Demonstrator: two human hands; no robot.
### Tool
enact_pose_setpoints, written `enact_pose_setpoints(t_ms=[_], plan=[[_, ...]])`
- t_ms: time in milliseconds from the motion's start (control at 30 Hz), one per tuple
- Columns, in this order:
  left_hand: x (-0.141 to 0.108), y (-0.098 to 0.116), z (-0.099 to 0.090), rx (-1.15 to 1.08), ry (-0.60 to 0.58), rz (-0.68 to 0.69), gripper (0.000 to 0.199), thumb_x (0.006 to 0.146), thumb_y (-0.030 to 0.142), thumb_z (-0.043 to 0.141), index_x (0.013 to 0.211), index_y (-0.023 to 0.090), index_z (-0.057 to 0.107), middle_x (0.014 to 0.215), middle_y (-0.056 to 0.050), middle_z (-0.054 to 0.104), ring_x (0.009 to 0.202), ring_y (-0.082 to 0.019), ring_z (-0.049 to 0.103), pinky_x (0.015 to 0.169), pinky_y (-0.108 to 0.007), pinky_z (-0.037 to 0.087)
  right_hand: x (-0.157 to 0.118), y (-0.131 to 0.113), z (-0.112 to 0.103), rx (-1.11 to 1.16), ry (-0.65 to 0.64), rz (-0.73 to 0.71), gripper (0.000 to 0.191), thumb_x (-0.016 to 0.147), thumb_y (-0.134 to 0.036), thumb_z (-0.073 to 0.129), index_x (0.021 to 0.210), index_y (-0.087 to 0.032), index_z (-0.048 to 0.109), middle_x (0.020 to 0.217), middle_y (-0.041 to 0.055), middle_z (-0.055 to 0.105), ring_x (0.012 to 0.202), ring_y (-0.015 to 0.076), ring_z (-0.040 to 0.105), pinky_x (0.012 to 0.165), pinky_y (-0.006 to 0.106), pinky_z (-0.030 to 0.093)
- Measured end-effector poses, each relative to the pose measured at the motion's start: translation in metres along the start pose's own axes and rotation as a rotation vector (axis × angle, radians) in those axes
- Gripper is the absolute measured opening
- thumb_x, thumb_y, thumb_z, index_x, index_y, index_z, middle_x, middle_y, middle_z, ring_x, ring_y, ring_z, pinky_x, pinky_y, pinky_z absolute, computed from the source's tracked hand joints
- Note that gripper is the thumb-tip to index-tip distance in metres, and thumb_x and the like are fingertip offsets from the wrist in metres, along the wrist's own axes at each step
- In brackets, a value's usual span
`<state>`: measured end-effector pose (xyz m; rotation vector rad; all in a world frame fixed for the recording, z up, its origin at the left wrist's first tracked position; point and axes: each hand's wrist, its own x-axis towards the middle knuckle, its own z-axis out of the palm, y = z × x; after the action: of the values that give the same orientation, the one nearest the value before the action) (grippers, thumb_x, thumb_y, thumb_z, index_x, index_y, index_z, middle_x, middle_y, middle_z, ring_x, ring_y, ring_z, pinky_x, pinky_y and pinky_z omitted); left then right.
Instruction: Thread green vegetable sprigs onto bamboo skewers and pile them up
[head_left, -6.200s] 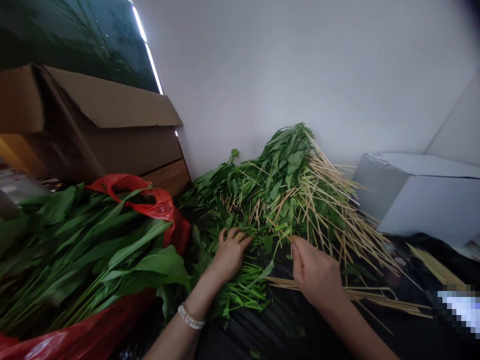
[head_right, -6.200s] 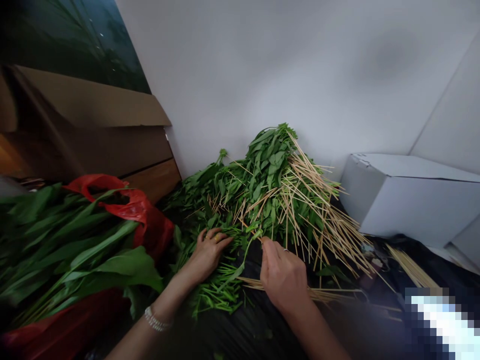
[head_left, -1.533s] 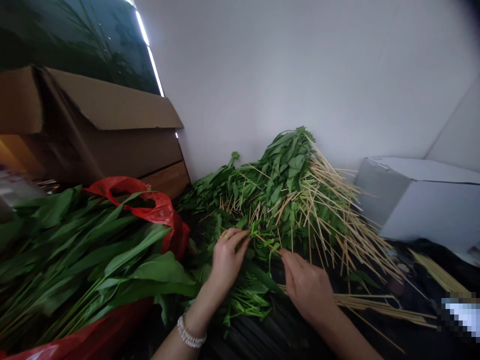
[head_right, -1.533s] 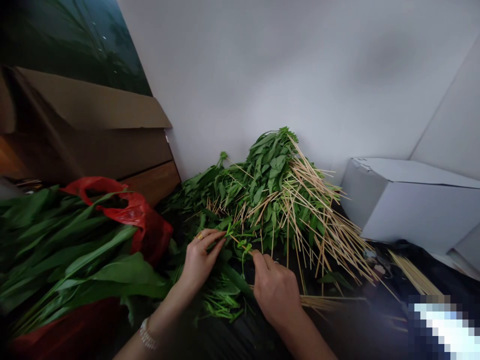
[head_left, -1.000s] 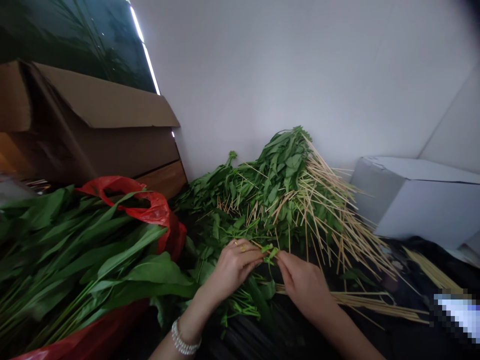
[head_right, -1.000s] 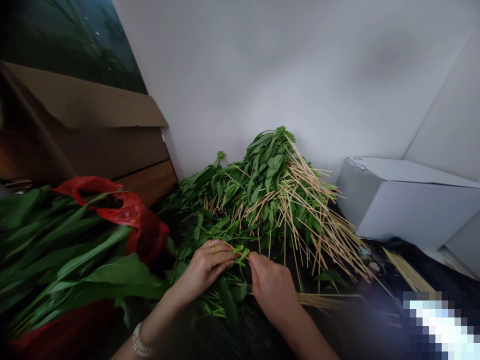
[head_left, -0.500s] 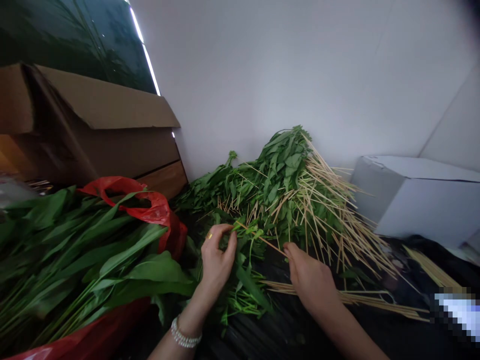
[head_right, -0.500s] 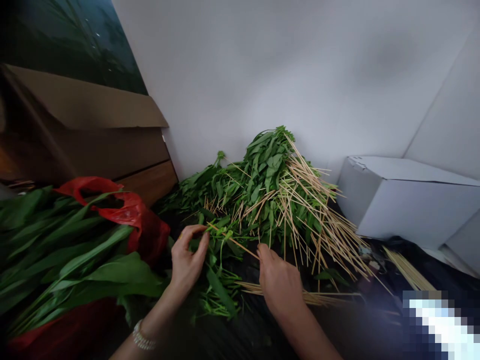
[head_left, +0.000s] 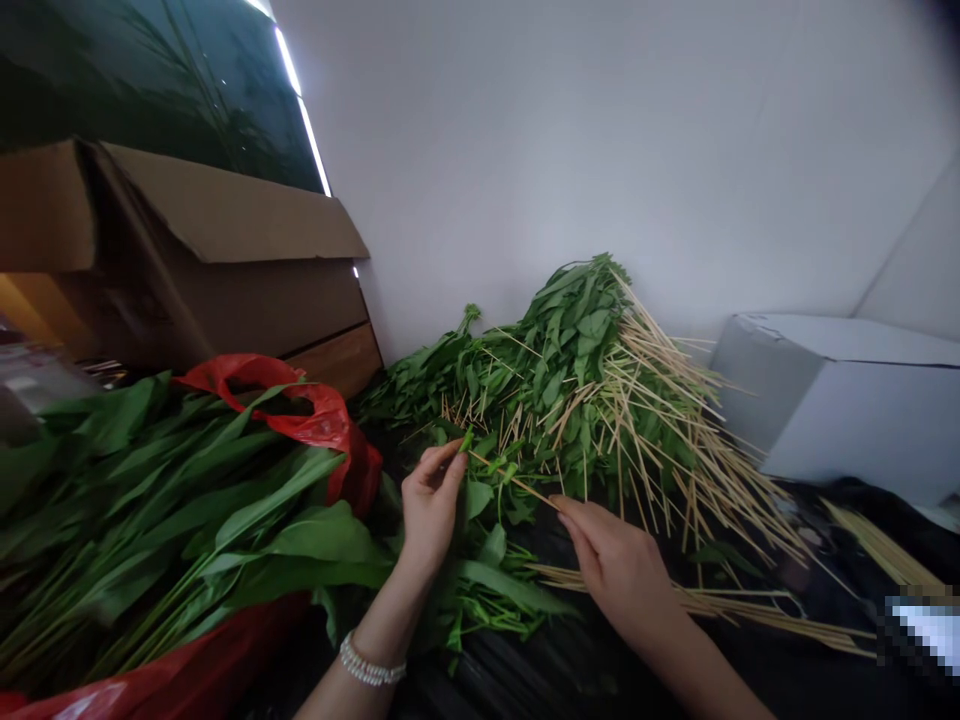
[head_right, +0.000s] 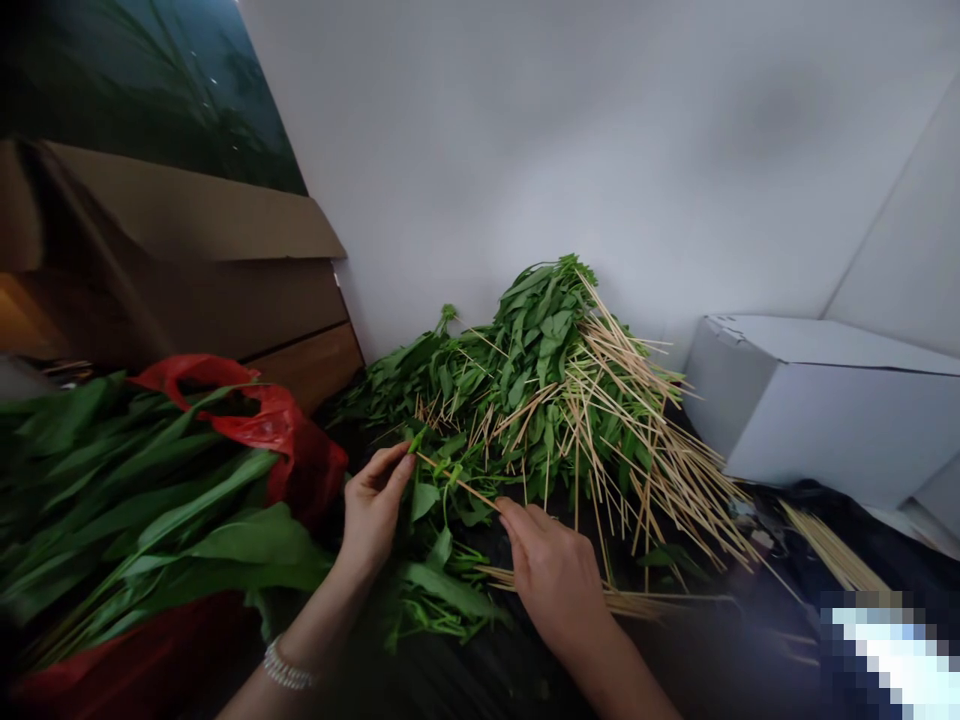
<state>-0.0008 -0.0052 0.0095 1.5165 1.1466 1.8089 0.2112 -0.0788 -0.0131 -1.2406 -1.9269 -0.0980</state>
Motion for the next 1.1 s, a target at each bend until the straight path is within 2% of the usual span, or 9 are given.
enact_pose_setpoints(t_ms=[467, 800, 867, 1033, 1100], plan=[[-0.0024, 0.004, 0.0004, -0.041, -0.039, -0.061, 0.023, 0.08, 0.033, 0.067, 0.094, 0.017, 0.077, 0.089, -0.005, 0.067, 0.088, -0.018, 0.06, 0.083, -0.029, 0.046, -0.0008, 0.001, 0.0018, -0.075, 0.001, -0.007, 0.032, 0.099, -0.021, 0.037, 0.115, -0.018, 0.064, 0.092, 0.0063, 0.072, 0.082, 0.0175, 0.071, 0.08, 0.028, 0.055], [0.0003, 0.0004, 0.0007, -0.155, -0.042, -0.138, 0.015, 0.071, 0.028, 0.076, 0.083, 0.018, 0.079, 0.083, -0.003, 0.068, 0.082, -0.015, 0.059, 0.076, -0.024, 0.045, -0.0026, -0.0008, 0.0028, -0.096, -0.02, 0.007, 0.034, 0.097, -0.018, 0.036, 0.115, -0.018, 0.065, 0.088, 0.006, 0.071, 0.078, 0.0174, 0.071, 0.075, 0.027, 0.055], [0.0003, -0.0012, 0.0015, -0.205, -0.044, -0.201, 0.018, 0.069, 0.029, 0.078, 0.083, 0.018, 0.079, 0.083, -0.003, 0.07, 0.08, -0.015, 0.06, 0.075, -0.024, 0.046, -0.0029, -0.0017, 0.0036, -0.089, -0.013, 0.011, 0.033, 0.097, -0.019, 0.037, 0.114, -0.018, 0.066, 0.087, 0.0051, 0.071, 0.076, 0.0168, 0.07, 0.072, 0.026, 0.055], [-0.0001, 0.0005, 0.0049, -0.527, -0.063, -0.525, 0.032, 0.056, 0.032, 0.087, 0.081, 0.016, 0.077, 0.072, -0.003, 0.073, 0.067, -0.014, 0.064, 0.068, -0.024, 0.049, -0.0041, -0.0023, 0.0073, -0.094, 0.034, -0.024, 0.033, 0.097, -0.018, 0.037, 0.113, -0.018, 0.065, 0.086, 0.0042, 0.071, 0.073, 0.0153, 0.07, 0.067, 0.023, 0.053], [-0.0014, 0.0028, 0.0066, -0.591, -0.092, -0.585, 0.033, 0.052, 0.031, 0.089, 0.078, 0.016, 0.075, 0.072, -0.003, 0.073, 0.064, -0.013, 0.064, 0.066, -0.024, 0.049, -0.0043, -0.0027, 0.0085, -0.093, 0.05, -0.048, 0.033, 0.097, -0.017, 0.036, 0.114, -0.017, 0.065, 0.085, 0.0043, 0.07, 0.073, 0.0147, 0.069, 0.067, 0.023, 0.053]])
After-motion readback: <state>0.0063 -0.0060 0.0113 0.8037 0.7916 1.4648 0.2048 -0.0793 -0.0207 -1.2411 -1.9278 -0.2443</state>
